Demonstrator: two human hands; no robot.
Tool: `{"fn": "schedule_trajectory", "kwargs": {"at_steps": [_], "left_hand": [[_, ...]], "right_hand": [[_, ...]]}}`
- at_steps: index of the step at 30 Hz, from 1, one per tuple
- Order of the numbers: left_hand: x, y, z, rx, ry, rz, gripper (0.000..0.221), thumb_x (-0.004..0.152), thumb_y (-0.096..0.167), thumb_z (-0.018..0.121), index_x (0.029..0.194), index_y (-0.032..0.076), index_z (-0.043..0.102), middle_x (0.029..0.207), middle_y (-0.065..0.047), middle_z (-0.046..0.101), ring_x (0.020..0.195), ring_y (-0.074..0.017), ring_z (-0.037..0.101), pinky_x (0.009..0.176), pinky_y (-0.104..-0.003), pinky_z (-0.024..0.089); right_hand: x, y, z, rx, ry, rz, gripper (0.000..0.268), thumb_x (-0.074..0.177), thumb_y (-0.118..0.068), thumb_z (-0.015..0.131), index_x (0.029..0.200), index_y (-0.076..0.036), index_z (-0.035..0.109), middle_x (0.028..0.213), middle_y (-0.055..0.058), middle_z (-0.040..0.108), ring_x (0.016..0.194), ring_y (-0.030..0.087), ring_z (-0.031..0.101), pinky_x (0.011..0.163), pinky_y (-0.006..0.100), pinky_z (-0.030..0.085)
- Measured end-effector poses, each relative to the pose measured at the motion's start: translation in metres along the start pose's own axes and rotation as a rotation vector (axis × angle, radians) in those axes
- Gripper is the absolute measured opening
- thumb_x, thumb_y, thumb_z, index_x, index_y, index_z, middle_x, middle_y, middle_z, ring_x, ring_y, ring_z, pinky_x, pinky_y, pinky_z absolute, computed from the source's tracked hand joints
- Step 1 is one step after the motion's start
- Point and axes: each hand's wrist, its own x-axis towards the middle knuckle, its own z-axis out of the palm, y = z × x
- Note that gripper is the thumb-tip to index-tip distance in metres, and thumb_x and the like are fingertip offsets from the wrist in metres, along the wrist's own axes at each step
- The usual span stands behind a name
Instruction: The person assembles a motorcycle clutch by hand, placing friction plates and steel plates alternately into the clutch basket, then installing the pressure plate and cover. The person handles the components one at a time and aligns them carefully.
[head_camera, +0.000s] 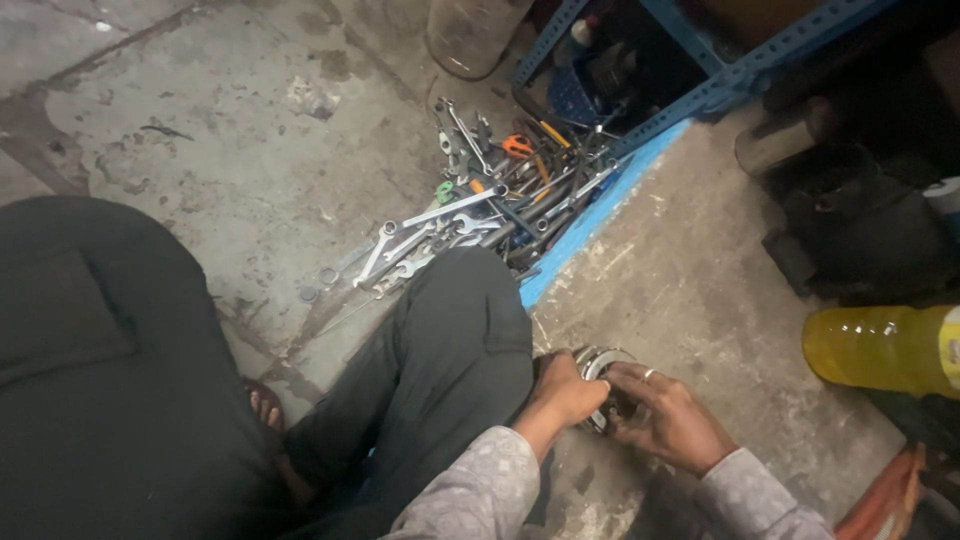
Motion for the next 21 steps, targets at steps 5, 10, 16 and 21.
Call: {"fn": "schedule_trajectory", "kwargs": {"at_steps": [5, 10, 16, 21], "left_hand": [[0.003, -0.002, -0.001, -0.030, -0.002, 0.050, 0.063, 0.072, 0.031, 0.080, 0.118, -0.010, 0.066, 0.122, -0.033, 0.065, 0.119, -0.0401, 0.065, 0.101, -0.042, 0.052], [0.002, 0.002, -0.004, -0.020, -0.042, -0.009, 0.056, 0.072, 0.028, 0.077, 0.115, -0.008, 0.070, 0.119, -0.032, 0.069, 0.117, -0.0383, 0.069, 0.101, -0.040, 0.054], [0.000, 0.012, -0.007, -0.014, 0.008, -0.061, 0.051, 0.076, 0.026, 0.079, 0.121, 0.003, 0.069, 0.125, -0.024, 0.067, 0.121, -0.0360, 0.064, 0.102, -0.042, 0.051], [0.006, 0.003, -0.002, -0.011, 0.027, -0.018, 0.051, 0.073, 0.028, 0.076, 0.117, 0.004, 0.072, 0.120, -0.023, 0.071, 0.116, -0.0355, 0.068, 0.101, -0.041, 0.052]], "right_hand": [[0.002, -0.013, -0.001, -0.011, 0.009, 0.101, 0.060, 0.068, -0.020, 0.084, 0.124, -0.007, 0.068, 0.132, 0.017, 0.066, 0.113, 0.036, 0.068, 0.095, 0.041, 0.055], [0.001, -0.014, 0.003, 0.019, 0.070, 0.065, 0.058, 0.068, -0.021, 0.085, 0.122, -0.007, 0.070, 0.127, 0.018, 0.069, 0.112, 0.036, 0.069, 0.096, 0.041, 0.055], [0.000, -0.023, 0.001, 0.062, 0.105, 0.158, 0.067, 0.063, -0.021, 0.087, 0.125, -0.006, 0.065, 0.122, 0.019, 0.071, 0.107, 0.036, 0.070, 0.092, 0.041, 0.056], [0.004, -0.041, -0.002, 0.104, 0.127, 0.265, 0.065, 0.062, -0.015, 0.086, 0.124, -0.007, 0.064, 0.116, 0.016, 0.074, 0.100, 0.031, 0.075, 0.088, 0.039, 0.058]]}}
